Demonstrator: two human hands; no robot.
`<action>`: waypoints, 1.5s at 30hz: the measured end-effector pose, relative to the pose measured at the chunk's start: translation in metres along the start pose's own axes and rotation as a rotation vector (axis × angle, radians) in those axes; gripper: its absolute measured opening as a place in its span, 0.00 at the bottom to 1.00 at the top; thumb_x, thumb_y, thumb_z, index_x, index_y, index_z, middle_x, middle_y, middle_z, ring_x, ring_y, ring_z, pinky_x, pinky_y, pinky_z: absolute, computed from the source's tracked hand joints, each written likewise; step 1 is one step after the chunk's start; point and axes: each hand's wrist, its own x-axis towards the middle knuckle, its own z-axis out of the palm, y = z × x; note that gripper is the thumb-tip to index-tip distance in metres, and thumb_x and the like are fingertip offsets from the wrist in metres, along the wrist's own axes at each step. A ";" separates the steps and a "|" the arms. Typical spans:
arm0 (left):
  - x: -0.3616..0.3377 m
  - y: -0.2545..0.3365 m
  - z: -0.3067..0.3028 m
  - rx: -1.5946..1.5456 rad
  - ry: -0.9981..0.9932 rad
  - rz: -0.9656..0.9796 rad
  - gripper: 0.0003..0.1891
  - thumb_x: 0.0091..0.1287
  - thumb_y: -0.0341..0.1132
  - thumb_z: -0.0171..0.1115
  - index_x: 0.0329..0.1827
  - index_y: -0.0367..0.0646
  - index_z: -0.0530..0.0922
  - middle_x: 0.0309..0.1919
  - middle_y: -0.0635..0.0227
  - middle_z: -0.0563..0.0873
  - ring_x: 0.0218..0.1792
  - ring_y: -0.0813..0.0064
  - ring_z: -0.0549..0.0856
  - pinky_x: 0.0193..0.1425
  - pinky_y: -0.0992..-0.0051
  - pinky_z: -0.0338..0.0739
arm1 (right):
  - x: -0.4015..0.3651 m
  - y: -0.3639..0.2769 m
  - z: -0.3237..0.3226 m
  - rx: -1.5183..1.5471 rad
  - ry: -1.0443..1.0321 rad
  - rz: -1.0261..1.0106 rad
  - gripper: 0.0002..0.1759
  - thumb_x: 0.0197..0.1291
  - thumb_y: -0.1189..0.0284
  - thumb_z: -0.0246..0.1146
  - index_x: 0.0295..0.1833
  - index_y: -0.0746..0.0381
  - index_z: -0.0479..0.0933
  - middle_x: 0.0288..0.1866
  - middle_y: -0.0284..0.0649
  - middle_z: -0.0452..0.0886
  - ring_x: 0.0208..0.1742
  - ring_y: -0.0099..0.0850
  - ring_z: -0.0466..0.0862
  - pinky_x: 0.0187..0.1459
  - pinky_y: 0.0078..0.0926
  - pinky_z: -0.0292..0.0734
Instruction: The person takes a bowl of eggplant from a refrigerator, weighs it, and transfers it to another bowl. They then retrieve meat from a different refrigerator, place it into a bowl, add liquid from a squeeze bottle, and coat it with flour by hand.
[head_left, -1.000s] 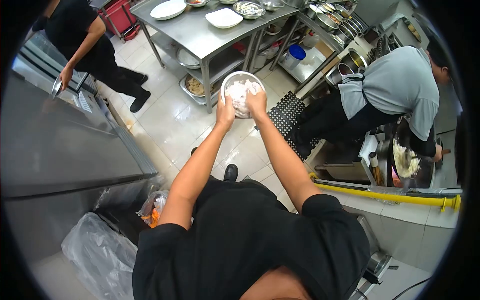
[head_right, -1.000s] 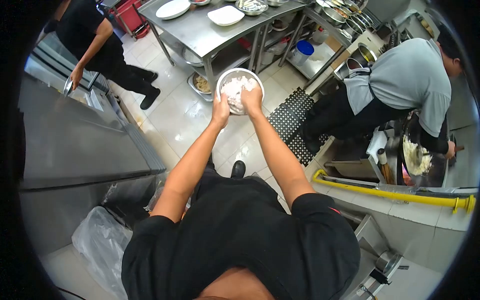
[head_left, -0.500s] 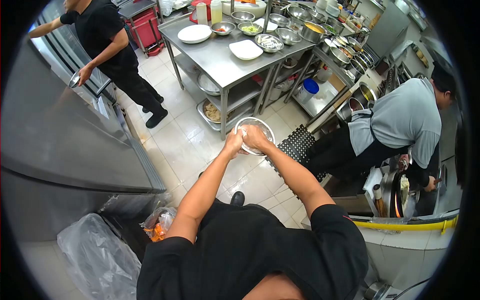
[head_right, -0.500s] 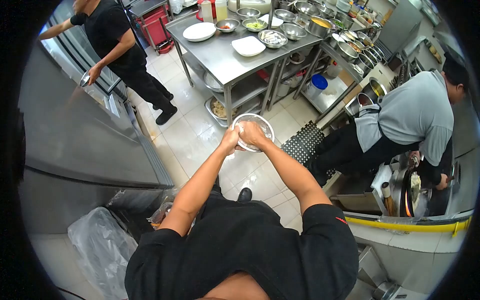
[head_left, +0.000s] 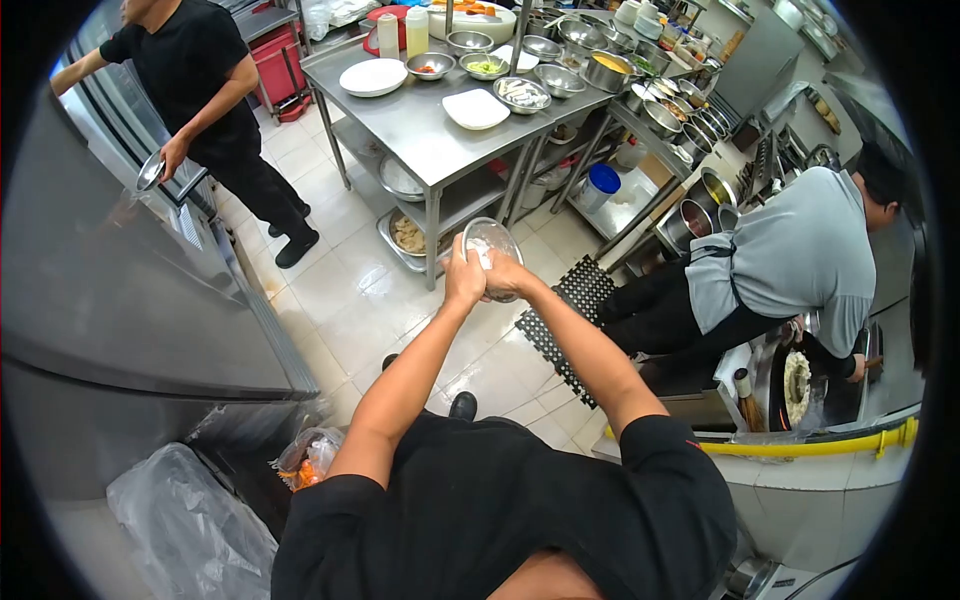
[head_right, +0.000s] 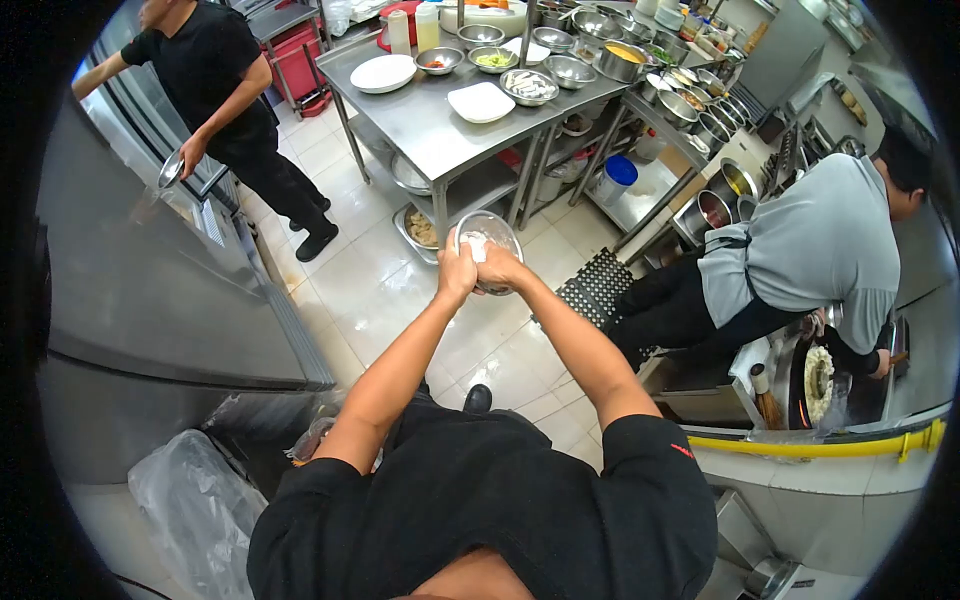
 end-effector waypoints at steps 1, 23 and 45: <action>-0.010 0.008 -0.001 -0.008 -0.016 -0.019 0.26 0.68 0.45 0.38 0.70 0.52 0.58 0.55 0.32 0.65 0.53 0.37 0.73 0.58 0.56 0.71 | 0.017 0.023 0.016 0.237 0.050 -0.022 0.22 0.46 0.66 0.65 0.46 0.67 0.77 0.38 0.45 0.82 0.38 0.31 0.80 0.40 0.27 0.76; 0.013 -0.007 -0.030 -0.396 -0.336 -0.275 0.25 0.71 0.47 0.38 0.71 0.59 0.51 0.58 0.56 0.70 0.44 0.55 0.82 0.30 0.56 0.85 | 0.038 0.032 0.006 0.724 0.309 0.077 0.18 0.43 0.84 0.64 0.45 0.69 0.78 0.39 0.41 0.83 0.38 0.29 0.83 0.41 0.27 0.80; 0.008 -0.013 -0.040 -0.569 -0.139 -0.123 0.22 0.72 0.45 0.37 0.66 0.49 0.57 0.52 0.56 0.75 0.41 0.61 0.83 0.29 0.59 0.85 | 0.032 0.016 0.035 0.088 0.453 -0.232 0.16 0.44 0.75 0.64 0.43 0.63 0.81 0.46 0.52 0.80 0.49 0.41 0.81 0.50 0.33 0.74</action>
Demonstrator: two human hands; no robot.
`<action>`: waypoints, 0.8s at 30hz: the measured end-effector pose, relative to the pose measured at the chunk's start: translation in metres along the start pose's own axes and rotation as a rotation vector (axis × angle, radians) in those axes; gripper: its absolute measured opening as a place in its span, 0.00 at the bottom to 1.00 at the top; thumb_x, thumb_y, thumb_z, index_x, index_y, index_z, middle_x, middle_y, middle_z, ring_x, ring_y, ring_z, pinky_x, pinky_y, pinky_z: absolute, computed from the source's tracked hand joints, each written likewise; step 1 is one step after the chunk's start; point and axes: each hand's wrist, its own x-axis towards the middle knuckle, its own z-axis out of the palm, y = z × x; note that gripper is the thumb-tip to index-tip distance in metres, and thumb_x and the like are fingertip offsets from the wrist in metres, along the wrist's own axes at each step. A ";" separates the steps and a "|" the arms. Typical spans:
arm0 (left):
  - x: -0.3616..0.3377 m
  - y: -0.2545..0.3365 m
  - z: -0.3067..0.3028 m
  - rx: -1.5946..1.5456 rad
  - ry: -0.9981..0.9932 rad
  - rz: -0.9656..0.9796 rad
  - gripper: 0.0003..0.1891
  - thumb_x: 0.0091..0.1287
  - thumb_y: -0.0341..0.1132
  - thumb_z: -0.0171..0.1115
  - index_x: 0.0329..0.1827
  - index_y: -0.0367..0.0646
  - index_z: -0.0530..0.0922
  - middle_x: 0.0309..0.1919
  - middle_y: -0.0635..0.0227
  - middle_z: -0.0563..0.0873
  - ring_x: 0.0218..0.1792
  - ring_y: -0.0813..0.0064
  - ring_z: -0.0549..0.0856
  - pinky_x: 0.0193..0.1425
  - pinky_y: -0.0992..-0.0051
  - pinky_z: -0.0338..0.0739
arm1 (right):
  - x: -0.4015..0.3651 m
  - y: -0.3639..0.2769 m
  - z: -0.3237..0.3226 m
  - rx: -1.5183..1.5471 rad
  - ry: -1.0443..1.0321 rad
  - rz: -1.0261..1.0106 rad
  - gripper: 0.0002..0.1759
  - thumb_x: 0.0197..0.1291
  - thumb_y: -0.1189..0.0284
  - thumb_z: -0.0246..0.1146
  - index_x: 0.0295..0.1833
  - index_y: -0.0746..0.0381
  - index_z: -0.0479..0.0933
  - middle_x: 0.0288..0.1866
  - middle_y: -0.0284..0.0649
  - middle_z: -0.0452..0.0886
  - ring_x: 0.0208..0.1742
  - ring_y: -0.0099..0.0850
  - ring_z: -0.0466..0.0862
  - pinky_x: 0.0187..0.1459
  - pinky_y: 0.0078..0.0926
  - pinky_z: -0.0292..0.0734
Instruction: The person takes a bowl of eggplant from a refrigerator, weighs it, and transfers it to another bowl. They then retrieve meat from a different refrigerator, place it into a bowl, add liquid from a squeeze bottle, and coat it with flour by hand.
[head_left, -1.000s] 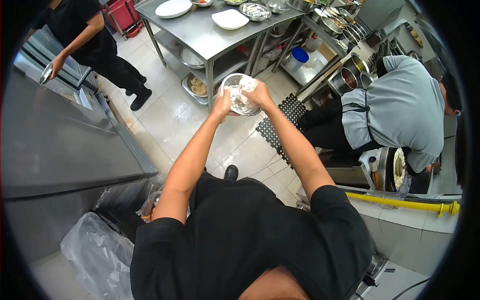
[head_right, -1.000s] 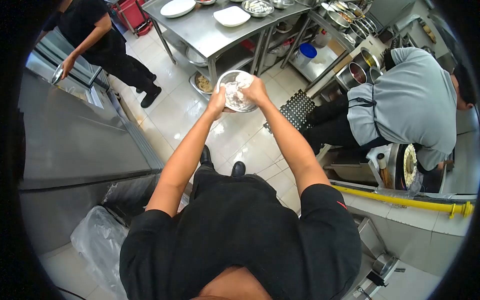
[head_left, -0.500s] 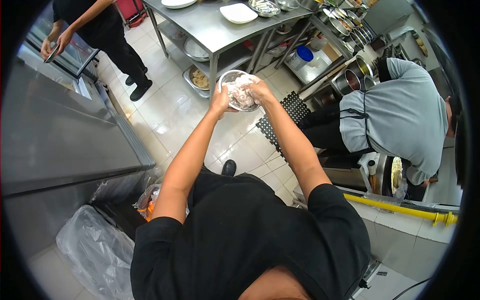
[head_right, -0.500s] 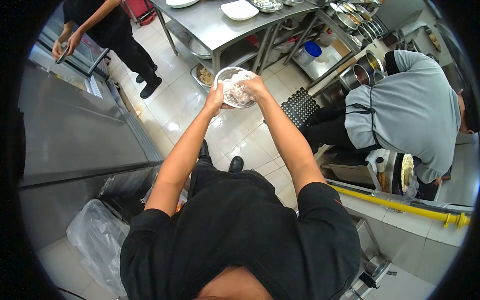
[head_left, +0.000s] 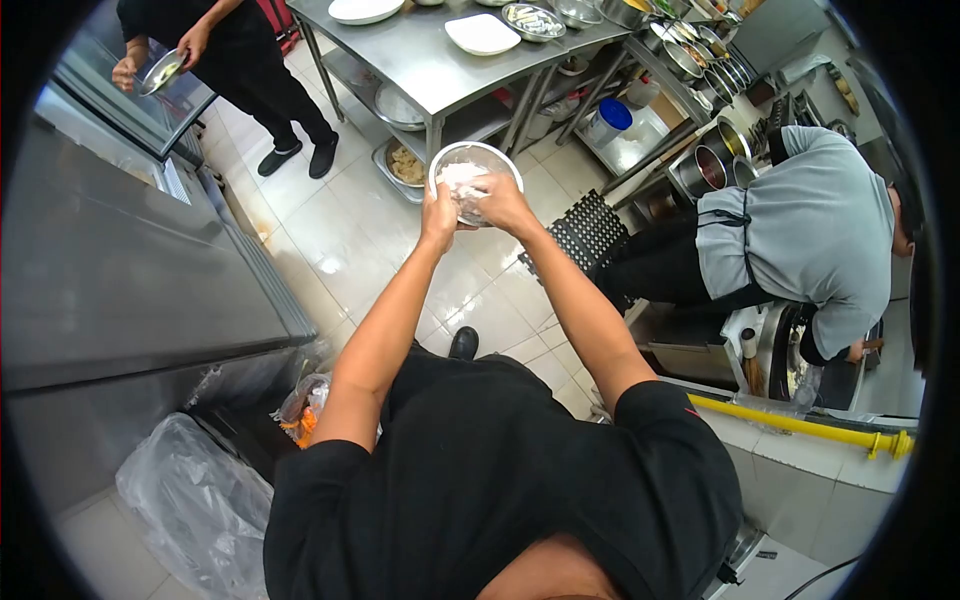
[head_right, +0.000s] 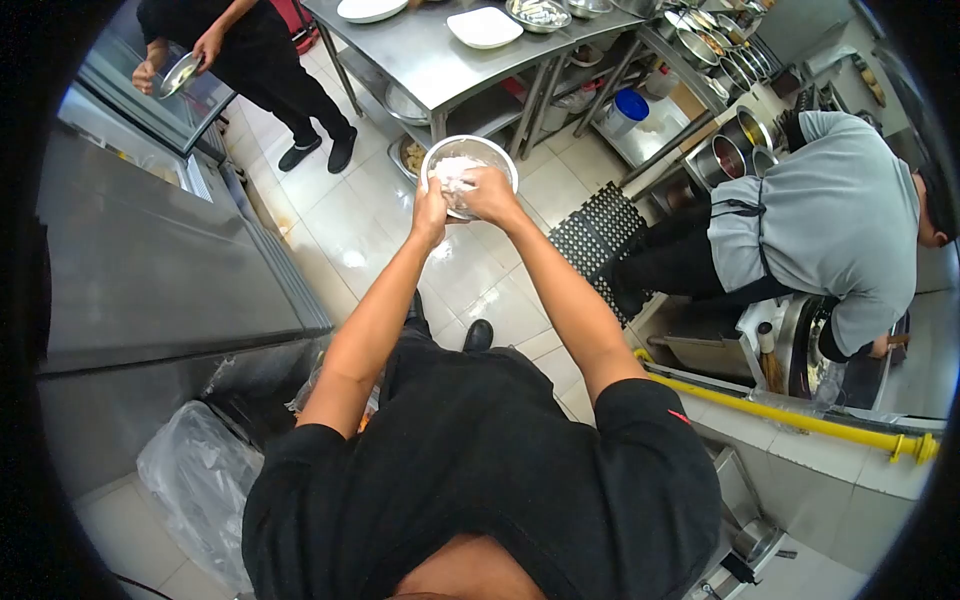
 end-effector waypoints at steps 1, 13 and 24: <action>0.002 0.002 -0.002 -0.064 -0.021 0.071 0.22 0.73 0.45 0.38 0.66 0.46 0.58 0.52 0.57 0.75 0.43 0.63 0.82 0.34 0.61 0.85 | 0.001 -0.006 -0.006 0.128 0.051 -0.065 0.16 0.45 0.75 0.64 0.44 0.63 0.81 0.47 0.51 0.80 0.49 0.41 0.81 0.50 0.33 0.74; -0.011 0.030 0.008 0.278 -0.165 -0.178 0.21 0.72 0.46 0.40 0.60 0.43 0.66 0.42 0.58 0.80 0.34 0.67 0.84 0.25 0.68 0.82 | 0.005 0.029 0.018 0.239 -0.052 0.060 0.11 0.58 0.67 0.56 0.39 0.65 0.77 0.35 0.49 0.81 0.37 0.37 0.79 0.41 0.33 0.72; -0.011 0.020 0.024 0.272 0.023 0.020 0.29 0.66 0.41 0.43 0.71 0.49 0.55 0.50 0.45 0.75 0.41 0.48 0.82 0.24 0.50 0.83 | 0.013 0.046 0.018 -0.328 -0.319 0.241 0.34 0.60 0.50 0.49 0.63 0.66 0.65 0.60 0.62 0.70 0.62 0.51 0.71 0.61 0.41 0.65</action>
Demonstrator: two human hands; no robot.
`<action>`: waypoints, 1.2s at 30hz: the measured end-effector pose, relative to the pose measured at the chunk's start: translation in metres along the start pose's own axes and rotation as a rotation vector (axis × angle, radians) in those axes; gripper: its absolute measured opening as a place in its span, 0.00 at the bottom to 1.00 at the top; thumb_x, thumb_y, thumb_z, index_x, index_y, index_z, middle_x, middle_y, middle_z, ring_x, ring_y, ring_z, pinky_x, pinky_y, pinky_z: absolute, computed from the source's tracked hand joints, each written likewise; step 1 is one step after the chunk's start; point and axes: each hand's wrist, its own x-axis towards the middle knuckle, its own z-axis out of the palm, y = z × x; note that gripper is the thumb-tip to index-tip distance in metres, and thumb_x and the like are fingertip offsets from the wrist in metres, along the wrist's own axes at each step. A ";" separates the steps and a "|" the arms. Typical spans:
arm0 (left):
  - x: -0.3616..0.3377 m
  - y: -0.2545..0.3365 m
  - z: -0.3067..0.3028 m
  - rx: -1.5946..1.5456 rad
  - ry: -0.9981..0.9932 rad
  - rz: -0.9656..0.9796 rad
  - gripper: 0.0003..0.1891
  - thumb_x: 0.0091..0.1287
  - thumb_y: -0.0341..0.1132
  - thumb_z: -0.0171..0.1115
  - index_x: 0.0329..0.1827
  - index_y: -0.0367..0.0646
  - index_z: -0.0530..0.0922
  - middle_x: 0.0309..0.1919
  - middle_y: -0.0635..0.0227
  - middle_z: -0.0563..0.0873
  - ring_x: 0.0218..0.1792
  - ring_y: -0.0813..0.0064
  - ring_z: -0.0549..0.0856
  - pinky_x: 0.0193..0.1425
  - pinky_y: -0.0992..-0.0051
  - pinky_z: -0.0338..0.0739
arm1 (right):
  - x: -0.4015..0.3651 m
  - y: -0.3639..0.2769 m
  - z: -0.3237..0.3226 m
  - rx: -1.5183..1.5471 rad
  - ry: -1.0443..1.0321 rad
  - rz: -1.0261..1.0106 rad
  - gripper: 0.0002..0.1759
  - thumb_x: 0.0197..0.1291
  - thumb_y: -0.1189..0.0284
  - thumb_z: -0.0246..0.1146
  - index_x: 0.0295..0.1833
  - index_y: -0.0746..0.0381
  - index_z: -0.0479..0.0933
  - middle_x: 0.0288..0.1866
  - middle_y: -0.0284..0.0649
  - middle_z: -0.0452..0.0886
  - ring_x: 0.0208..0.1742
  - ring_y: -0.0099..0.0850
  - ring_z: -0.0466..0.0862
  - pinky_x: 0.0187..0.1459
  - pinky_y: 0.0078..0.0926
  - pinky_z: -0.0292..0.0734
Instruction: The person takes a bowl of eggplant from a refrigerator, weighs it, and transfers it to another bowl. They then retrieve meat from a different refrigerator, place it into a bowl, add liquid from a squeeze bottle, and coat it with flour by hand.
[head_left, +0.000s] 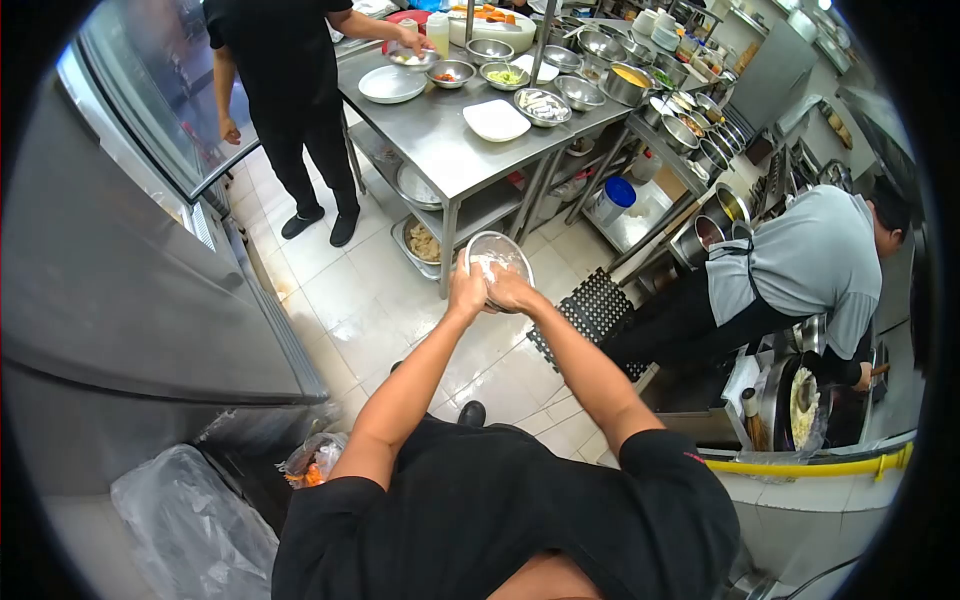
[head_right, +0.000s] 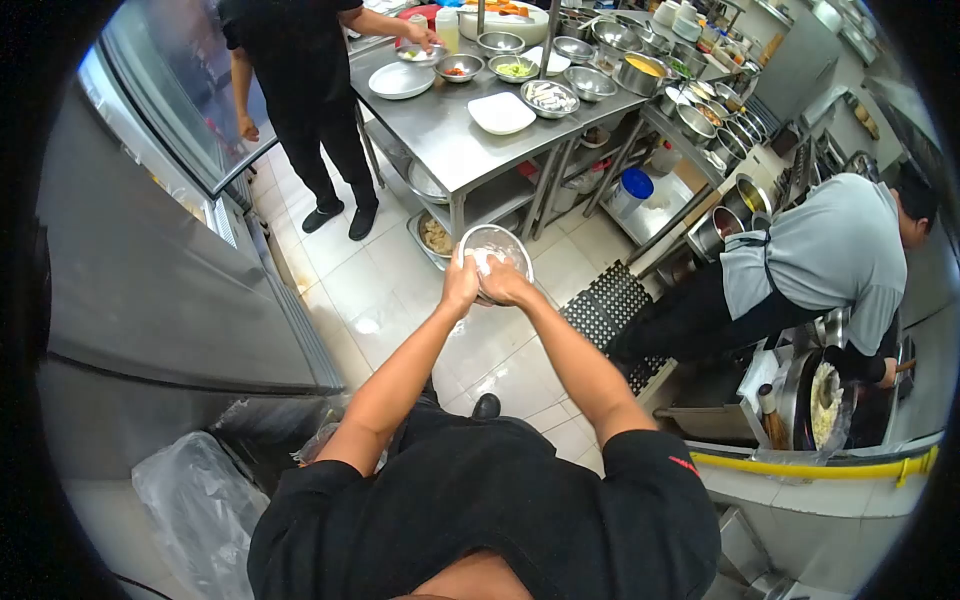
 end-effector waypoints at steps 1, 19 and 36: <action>0.003 -0.004 0.003 -0.010 0.005 0.003 0.29 0.66 0.41 0.43 0.71 0.49 0.55 0.50 0.45 0.75 0.41 0.48 0.82 0.24 0.50 0.83 | -0.002 -0.001 0.000 -0.010 -0.002 -0.005 0.34 0.60 0.50 0.49 0.63 0.66 0.65 0.60 0.62 0.70 0.62 0.51 0.71 0.61 0.41 0.65; 0.008 -0.022 -0.003 -0.113 -0.330 -0.173 0.24 0.71 0.53 0.38 0.67 0.56 0.55 0.55 0.56 0.72 0.41 0.57 0.83 0.26 0.51 0.84 | -0.027 0.015 -0.002 1.488 -0.141 0.076 0.14 0.58 0.72 0.62 0.49 0.66 0.77 0.45 0.37 0.82 0.43 0.26 0.81 0.43 0.24 0.77; 0.018 -0.041 -0.010 -0.017 -0.142 0.242 0.20 0.71 0.38 0.42 0.64 0.42 0.64 0.54 0.58 0.75 0.52 0.68 0.74 0.57 0.70 0.70 | -0.020 -0.037 -0.007 0.436 0.580 0.069 0.14 0.61 0.62 0.56 0.40 0.62 0.78 0.38 0.57 0.79 0.42 0.54 0.79 0.42 0.42 0.73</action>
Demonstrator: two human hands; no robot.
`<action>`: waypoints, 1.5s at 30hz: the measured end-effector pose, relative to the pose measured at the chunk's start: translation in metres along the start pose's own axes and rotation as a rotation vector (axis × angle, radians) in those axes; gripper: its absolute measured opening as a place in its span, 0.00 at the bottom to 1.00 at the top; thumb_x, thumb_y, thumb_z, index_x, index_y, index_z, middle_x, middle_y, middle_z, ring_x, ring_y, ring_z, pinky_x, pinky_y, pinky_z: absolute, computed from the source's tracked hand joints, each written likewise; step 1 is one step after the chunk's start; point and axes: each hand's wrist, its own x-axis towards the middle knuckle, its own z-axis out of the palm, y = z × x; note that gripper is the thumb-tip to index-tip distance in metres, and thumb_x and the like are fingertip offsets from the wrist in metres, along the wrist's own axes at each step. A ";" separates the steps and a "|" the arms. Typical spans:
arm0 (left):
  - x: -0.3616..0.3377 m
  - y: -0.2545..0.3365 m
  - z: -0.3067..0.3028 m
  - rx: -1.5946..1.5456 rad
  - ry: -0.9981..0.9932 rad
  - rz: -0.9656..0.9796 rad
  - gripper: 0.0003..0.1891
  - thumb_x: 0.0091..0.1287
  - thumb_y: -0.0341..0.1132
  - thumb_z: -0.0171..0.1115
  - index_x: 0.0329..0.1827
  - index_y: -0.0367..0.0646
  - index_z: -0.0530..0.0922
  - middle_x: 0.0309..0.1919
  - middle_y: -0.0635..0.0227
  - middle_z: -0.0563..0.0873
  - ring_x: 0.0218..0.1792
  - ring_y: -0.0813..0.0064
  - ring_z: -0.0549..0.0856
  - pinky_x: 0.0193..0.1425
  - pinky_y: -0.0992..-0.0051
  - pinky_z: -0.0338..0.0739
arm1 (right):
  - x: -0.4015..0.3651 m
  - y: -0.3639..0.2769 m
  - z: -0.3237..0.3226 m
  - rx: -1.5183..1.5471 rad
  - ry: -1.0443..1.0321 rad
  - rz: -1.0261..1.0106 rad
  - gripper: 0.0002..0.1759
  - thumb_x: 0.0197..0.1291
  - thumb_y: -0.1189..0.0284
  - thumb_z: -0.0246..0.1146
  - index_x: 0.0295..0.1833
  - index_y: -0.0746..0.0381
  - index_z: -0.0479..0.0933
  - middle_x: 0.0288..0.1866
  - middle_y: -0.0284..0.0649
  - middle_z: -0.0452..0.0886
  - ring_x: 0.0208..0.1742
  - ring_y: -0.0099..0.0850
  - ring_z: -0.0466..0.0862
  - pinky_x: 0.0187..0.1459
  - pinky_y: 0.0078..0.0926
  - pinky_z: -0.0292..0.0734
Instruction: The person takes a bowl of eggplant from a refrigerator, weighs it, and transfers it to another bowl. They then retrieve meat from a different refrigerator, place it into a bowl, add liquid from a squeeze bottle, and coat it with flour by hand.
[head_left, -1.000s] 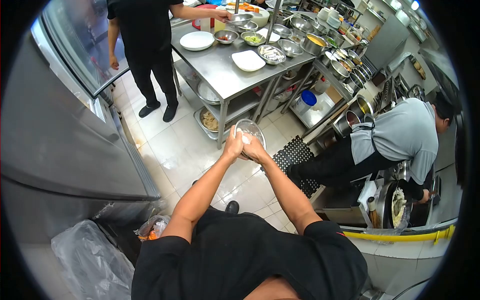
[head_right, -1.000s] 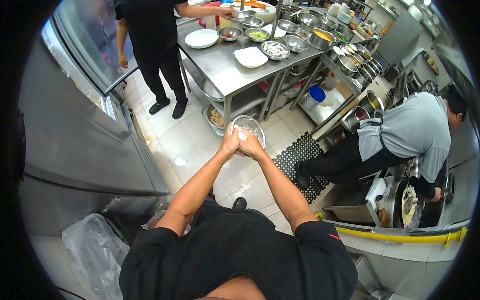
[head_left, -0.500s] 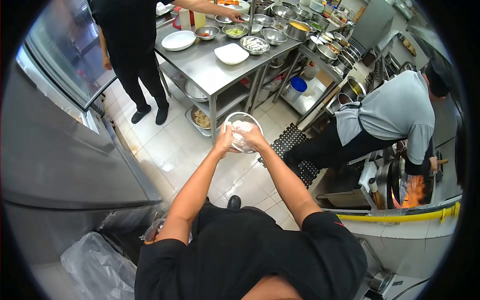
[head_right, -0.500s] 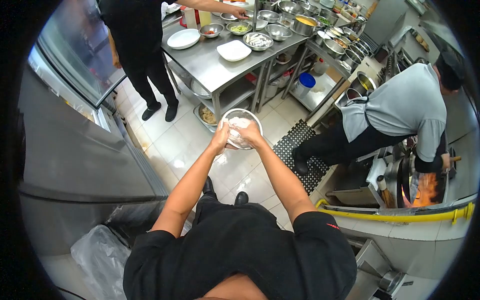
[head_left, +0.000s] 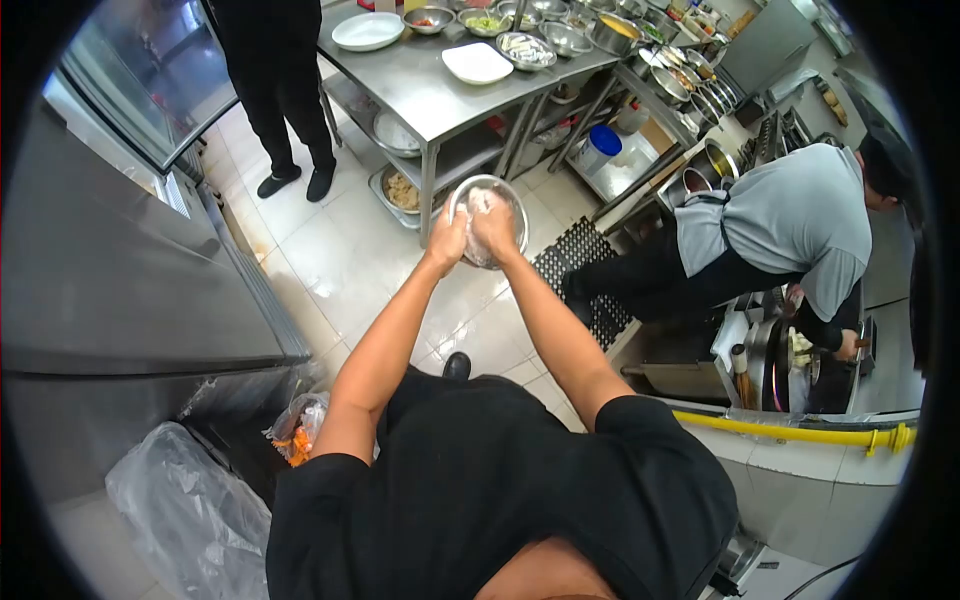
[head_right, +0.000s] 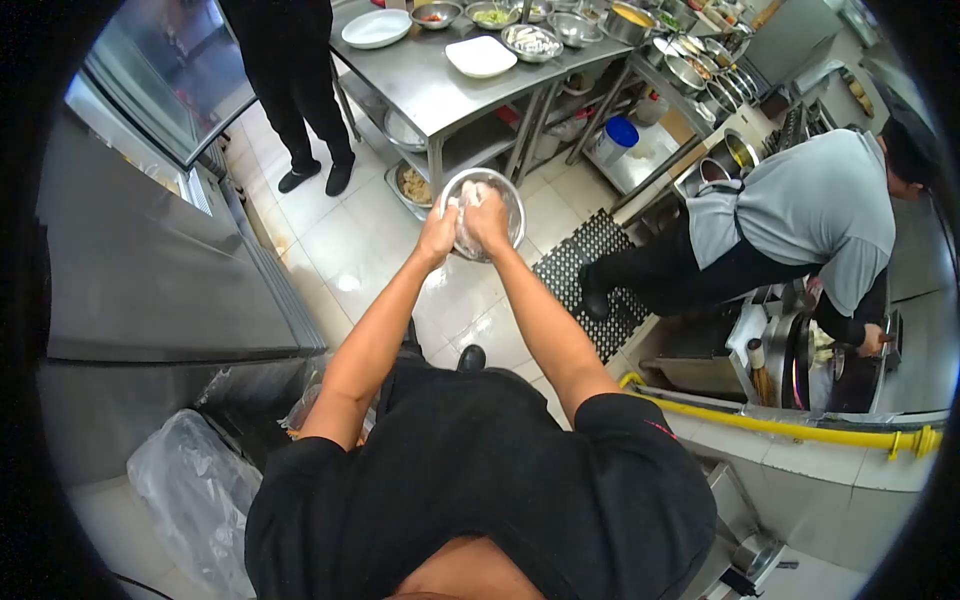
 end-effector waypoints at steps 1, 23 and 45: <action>0.001 0.005 0.001 0.026 0.025 -0.017 0.20 0.71 0.40 0.44 0.61 0.39 0.66 0.50 0.60 0.77 0.49 0.69 0.76 0.52 0.68 0.75 | 0.004 0.024 0.014 0.134 -0.068 -0.255 0.13 0.58 0.62 0.56 0.37 0.61 0.78 0.39 0.57 0.79 0.41 0.53 0.79 0.41 0.44 0.71; -0.006 0.022 -0.015 -0.230 0.066 -0.440 0.23 0.72 0.45 0.38 0.68 0.51 0.56 0.55 0.54 0.73 0.44 0.53 0.82 0.27 0.54 0.85 | 0.009 0.024 0.002 -0.273 -0.266 -0.341 0.18 0.44 0.81 0.59 0.46 0.66 0.79 0.38 0.52 0.83 0.42 0.47 0.82 0.45 0.35 0.77; 0.009 -0.025 -0.014 -0.146 -0.062 -0.590 0.23 0.73 0.50 0.34 0.65 0.47 0.57 0.50 0.54 0.77 0.41 0.57 0.84 0.33 0.50 0.83 | 0.039 0.004 -0.057 -0.574 -0.764 -0.229 0.29 0.40 0.71 0.70 0.54 0.60 0.77 0.46 0.52 0.81 0.50 0.41 0.81 0.53 0.33 0.74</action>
